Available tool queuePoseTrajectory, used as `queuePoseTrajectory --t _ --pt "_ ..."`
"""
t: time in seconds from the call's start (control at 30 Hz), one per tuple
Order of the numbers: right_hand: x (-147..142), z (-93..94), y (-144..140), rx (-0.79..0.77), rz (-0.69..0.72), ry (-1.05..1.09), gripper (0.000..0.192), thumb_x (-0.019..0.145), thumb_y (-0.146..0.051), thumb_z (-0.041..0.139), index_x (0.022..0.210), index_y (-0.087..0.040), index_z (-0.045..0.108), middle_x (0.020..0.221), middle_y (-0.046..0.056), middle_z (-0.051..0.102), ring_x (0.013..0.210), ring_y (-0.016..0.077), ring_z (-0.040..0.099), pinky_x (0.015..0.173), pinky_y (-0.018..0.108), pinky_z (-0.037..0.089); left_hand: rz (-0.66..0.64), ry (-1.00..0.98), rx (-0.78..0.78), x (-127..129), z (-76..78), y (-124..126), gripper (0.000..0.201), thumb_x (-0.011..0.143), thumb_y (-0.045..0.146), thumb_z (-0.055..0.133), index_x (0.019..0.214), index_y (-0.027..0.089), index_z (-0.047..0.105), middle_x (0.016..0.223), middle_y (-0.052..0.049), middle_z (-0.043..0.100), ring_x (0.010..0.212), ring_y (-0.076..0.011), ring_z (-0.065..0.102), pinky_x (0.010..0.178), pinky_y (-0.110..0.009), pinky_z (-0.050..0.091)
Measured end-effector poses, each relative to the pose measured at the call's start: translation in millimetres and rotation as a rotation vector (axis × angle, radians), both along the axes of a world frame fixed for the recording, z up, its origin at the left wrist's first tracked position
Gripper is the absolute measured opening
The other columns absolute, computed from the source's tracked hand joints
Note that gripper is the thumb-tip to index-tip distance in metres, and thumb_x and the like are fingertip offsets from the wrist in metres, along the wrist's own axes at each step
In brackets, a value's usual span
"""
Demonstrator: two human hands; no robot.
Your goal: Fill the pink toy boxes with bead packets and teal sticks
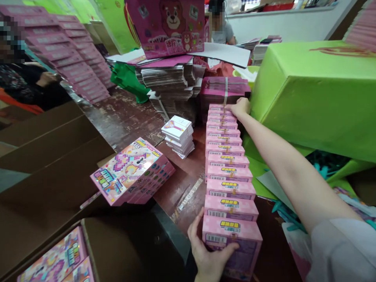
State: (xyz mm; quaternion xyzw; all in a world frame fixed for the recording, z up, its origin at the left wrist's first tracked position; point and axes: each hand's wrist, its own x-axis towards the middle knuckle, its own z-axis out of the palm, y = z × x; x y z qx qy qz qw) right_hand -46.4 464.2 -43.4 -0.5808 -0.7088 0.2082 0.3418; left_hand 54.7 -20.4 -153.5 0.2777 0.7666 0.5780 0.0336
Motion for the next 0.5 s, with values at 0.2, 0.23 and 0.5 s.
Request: queuePoseTrajectory --t 0.2,0.23,0.5 --pt "-4.4 -3.5 3.6 0.001 0.013 -0.085 0.049 0.048 -0.040 0.084 0.081 -0.013 0.061 0.092 0.015 0.061 0.089 0.0303 0.059 0.083 0.049 0.046 0.042 -0.038 0.062 1.2 -0.6 3.6 0.104 0.030 0.045 0.091 0.123 0.017 0.052 0.119 -0.015 0.059 0.106 -0.0325 0.059 0.091 -0.046 0.051" --pt "-3.7 -5.0 4.8 0.008 0.012 -0.067 0.048 0.052 -0.040 0.082 0.084 -0.012 0.061 0.093 0.016 0.061 0.091 0.0299 0.058 0.084 0.049 0.046 0.035 -0.062 0.068 0.9 4.0 4.6 0.106 0.028 0.043 0.091 0.123 0.017 0.052 0.119 -0.015 0.059 0.107 -0.0329 0.059 0.091 -0.046 0.051" --pt "1.8 -20.4 4.0 -0.017 0.133 0.173 0.024 0.073 -0.018 0.057 0.095 -0.012 0.063 0.109 0.015 0.061 0.103 0.0240 0.056 0.095 0.037 0.039 -0.096 -0.223 -0.051 6.2 27.8 -17.7 0.137 0.017 0.010 0.086 0.143 0.019 0.034 0.133 -0.017 0.051 0.119 -0.0389 0.052 0.090 -0.046 0.051"
